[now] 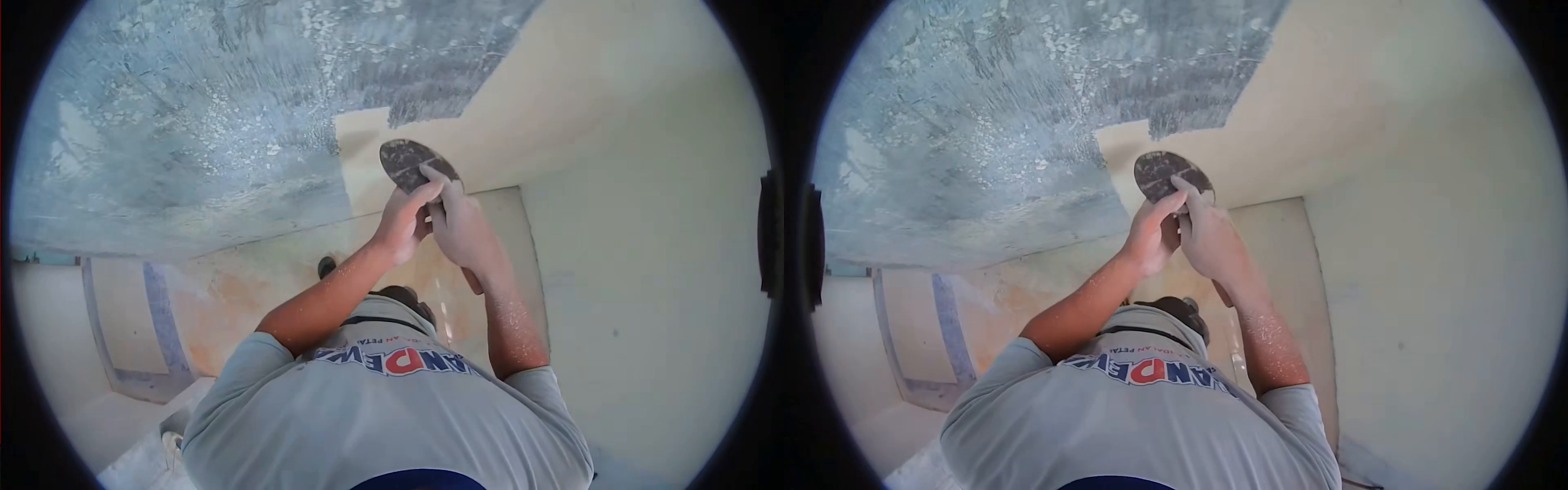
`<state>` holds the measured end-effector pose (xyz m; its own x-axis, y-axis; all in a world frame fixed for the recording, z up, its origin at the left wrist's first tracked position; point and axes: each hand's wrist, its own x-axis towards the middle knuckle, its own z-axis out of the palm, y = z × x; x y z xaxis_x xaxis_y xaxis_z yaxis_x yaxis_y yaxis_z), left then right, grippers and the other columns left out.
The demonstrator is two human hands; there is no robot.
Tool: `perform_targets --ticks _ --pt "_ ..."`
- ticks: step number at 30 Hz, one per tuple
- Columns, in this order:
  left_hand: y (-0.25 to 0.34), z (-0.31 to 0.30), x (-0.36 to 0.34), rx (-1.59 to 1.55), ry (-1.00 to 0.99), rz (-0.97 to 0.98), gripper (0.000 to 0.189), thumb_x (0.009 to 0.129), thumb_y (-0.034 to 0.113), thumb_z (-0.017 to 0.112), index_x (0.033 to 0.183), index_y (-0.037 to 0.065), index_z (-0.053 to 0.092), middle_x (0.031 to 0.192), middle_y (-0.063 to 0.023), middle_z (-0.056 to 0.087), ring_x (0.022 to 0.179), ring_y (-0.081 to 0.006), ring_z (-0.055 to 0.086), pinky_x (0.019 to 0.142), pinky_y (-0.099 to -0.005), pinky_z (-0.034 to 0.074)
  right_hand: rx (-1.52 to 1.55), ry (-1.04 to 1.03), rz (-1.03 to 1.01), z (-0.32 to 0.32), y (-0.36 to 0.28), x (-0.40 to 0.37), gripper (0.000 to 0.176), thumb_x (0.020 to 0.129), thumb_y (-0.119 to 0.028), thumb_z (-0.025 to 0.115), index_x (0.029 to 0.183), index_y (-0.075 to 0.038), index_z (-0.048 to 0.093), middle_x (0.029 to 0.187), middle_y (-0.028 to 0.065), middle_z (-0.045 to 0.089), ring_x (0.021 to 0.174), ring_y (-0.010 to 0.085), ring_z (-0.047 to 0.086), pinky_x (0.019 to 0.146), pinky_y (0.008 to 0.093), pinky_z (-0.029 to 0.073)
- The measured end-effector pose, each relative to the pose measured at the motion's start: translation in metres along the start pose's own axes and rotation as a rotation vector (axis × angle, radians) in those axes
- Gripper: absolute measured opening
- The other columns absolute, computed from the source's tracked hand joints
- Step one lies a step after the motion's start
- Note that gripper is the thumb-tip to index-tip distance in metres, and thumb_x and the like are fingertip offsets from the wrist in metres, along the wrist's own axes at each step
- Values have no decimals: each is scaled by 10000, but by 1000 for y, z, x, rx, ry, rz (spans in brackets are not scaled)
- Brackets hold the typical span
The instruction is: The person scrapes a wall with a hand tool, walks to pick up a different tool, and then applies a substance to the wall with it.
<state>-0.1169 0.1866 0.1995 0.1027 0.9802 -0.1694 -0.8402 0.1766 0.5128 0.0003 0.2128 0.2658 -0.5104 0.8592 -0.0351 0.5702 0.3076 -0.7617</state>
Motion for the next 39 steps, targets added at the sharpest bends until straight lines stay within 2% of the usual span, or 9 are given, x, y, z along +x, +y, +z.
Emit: perform_targets --ticks 10,13,15,20,25,28,33,37,39 --pt "80 35 15 -40 63 -212 284 833 233 752 1011 88 586 983 -9 586 918 -121 576 760 -310 467 -159 -37 136 -8 -97 51 536 882 -51 500 1416 -47 463 1249 267 605 1162 420 587 959 434 474" --pt "77 33 23 -16 93 -183 278 828 235 739 1003 72 597 945 -19 607 879 -122 592 731 -310 474 -97 -256 610 -9 -101 63 558 870 -52 522 1424 -54 453 1266 269 594 1210 413 557 993 430 451" --pt "76 44 12 78 7 -98 349 859 303 713 1111 106 573 1037 -29 598 974 -154 585 826 -343 485 -227 54 -4 -5 -84 47 559 874 -60 519 1429 -54 450 1241 271 608 1184 411 576 973 436 464" --pt "71 36 38 -62 138 -127 247 815 197 748 970 74 599 922 -15 607 839 -131 602 703 -298 485 -129 -97 175 -16 -72 70 501 888 -87 501 1386 -26 499 1192 280 630 1120 405 614 908 432 496" --pt "62 12 46 -69 -24 -182 353 921 421 533 1008 85 596 956 -64 627 809 -183 609 698 -327 490 -37 -125 268 -26 -75 63 469 902 -98 493 1363 -15 522 1069 270 672 834 344 700 717 398 542" --pt "67 -2 50 -112 85 -162 417 941 393 462 1205 100 601 1158 -60 651 1030 -219 598 925 -446 453 -34 -49 236 -26 -52 54 443 883 -54 496 1319 -12 561 900 254 684 593 277 686 598 371 546" --pt "85 -11 51 -186 45 -206 440 928 321 449 1293 99 553 1303 -81 620 1188 -246 565 967 -477 436 -314 499 -463 -36 -2 48 524 771 7 599 1292 -47 594 1147 259 622 981 364 674 765 384 564" --pt "92 -6 54 -168 147 -203 407 924 297 475 1270 102 561 1259 -77 629 1140 -232 570 984 -484 427 181 763 -654 43 -8 69 611 769 -171 716 1356 -108 559 1419 264 446 1260 479 497 1069 604 362" --pt "99 -10 51 -230 7 -272 324 929 283 475 1199 127 562 1201 -27 620 1129 -193 547 1016 -431 387 -105 634 -643 42 22 71 530 800 -260 738 1291 -112 606 1387 244 497 1272 476 495 1125 655 230"
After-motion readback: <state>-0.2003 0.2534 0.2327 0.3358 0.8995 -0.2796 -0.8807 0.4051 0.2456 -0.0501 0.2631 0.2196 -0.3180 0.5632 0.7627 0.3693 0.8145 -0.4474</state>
